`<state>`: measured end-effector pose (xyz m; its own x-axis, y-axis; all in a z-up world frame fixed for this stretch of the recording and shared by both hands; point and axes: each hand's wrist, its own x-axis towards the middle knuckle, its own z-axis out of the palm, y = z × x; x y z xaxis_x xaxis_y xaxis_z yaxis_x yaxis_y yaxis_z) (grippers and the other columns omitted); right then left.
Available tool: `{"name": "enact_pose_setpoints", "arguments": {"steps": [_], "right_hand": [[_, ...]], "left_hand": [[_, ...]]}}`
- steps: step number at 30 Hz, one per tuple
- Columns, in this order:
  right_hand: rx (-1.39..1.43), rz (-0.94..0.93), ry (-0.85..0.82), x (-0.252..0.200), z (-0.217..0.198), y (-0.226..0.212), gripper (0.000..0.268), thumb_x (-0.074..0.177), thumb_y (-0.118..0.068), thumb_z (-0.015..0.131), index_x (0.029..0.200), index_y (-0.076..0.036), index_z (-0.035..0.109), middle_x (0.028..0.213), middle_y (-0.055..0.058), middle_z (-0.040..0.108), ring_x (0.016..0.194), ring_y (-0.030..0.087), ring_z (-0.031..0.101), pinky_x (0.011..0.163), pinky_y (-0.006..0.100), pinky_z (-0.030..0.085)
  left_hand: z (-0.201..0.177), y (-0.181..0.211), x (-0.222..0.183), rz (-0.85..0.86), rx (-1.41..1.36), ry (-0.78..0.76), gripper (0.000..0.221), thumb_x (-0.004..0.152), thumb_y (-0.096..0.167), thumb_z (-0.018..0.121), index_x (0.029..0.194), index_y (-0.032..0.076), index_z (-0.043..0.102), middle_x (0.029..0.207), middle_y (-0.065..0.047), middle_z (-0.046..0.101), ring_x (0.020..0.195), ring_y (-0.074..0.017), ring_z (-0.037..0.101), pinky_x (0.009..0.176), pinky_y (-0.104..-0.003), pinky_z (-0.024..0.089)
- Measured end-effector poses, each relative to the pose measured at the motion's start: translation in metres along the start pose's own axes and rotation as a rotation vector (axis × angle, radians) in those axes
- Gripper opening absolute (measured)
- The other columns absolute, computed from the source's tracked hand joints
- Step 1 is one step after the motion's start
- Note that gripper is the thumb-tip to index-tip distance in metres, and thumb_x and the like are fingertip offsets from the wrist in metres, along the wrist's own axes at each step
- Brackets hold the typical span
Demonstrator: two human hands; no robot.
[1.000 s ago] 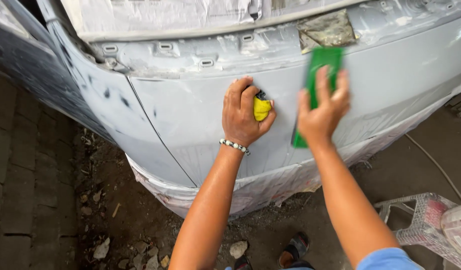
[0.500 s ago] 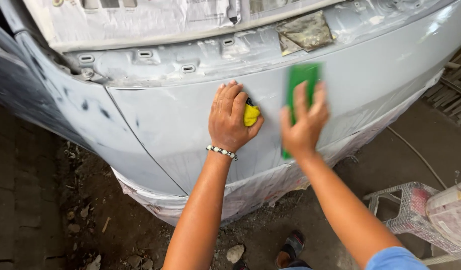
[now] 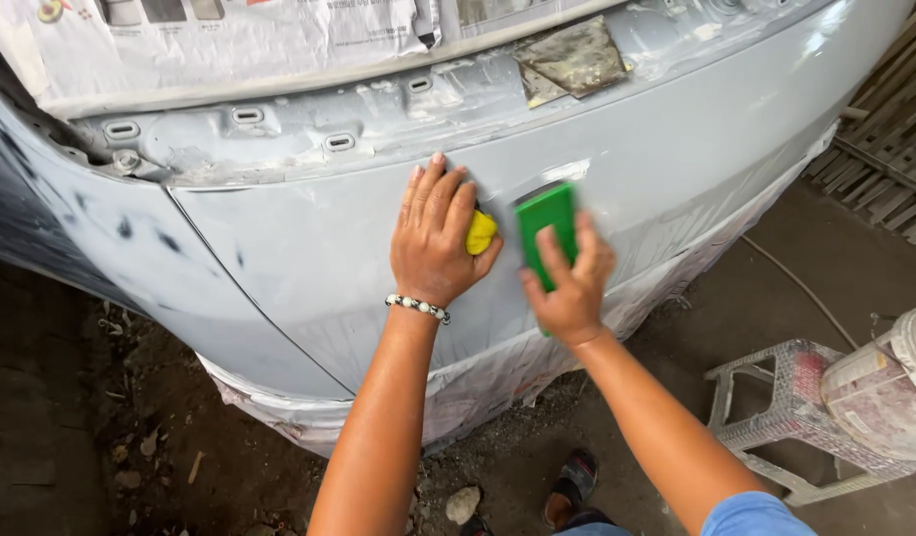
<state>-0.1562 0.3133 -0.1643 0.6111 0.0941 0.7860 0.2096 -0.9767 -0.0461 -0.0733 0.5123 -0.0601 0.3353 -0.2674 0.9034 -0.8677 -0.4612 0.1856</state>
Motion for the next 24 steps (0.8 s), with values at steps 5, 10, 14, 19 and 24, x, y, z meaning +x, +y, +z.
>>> {"name": "enact_pose_setpoints", "arguments": {"steps": [5,10,14,19,24], "right_hand": [[0.179,0.583,0.315,0.012,0.002,0.03,0.065,0.11,-0.032,0.062,0.169,-0.022,0.035,0.172,0.026,0.021,0.156,0.041,0.029,0.129,0.054,0.026],[0.04,0.345,0.132,-0.004,-0.002,0.007,0.066,0.099,-0.031,0.068,0.158,-0.022,0.039,0.167,0.025,0.016,0.148,0.042,0.027,0.118,0.056,0.03],[0.296,0.521,0.28,-0.001,-0.002,0.037,0.065,0.107,-0.015,0.063,0.164,-0.019,0.032,0.17,0.026,0.006,0.156,0.048,0.02,0.125,0.06,0.036],[0.49,0.759,0.356,-0.007,-0.003,0.0,0.062,0.101,-0.013,0.06,0.156,-0.022,0.033,0.168,0.025,0.006,0.146,0.046,0.035,0.11,0.055,0.045],[0.525,0.485,0.028,-0.016,-0.012,0.012,0.066,0.091,-0.011,0.074,0.149,-0.021,0.045,0.165,0.026,0.01,0.148,0.048,0.03,0.105,0.052,0.05]], "left_hand": [[0.001,0.001,-0.003,0.0,0.055,-0.034,0.05,0.076,0.022,0.083,0.119,0.003,0.064,0.13,-0.014,0.064,0.14,-0.0355,0.051,0.123,-0.051,0.039],[0.002,0.0,-0.001,0.017,0.039,-0.032,0.05,0.074,0.022,0.083,0.117,0.003,0.064,0.126,-0.013,0.065,0.139,-0.0351,0.052,0.122,-0.052,0.039],[0.001,0.002,-0.003,-0.006,0.066,-0.033,0.047,0.076,0.021,0.083,0.116,0.004,0.064,0.126,-0.013,0.065,0.139,-0.0341,0.052,0.123,-0.052,0.039],[0.004,0.0,0.0,0.008,0.057,-0.02,0.048,0.075,0.021,0.083,0.116,0.004,0.064,0.125,-0.013,0.065,0.138,-0.0346,0.052,0.122,-0.053,0.039],[0.001,0.0,-0.002,0.001,0.064,-0.045,0.048,0.074,0.021,0.082,0.115,0.004,0.064,0.124,-0.013,0.064,0.138,-0.0351,0.053,0.122,-0.053,0.039]]}}
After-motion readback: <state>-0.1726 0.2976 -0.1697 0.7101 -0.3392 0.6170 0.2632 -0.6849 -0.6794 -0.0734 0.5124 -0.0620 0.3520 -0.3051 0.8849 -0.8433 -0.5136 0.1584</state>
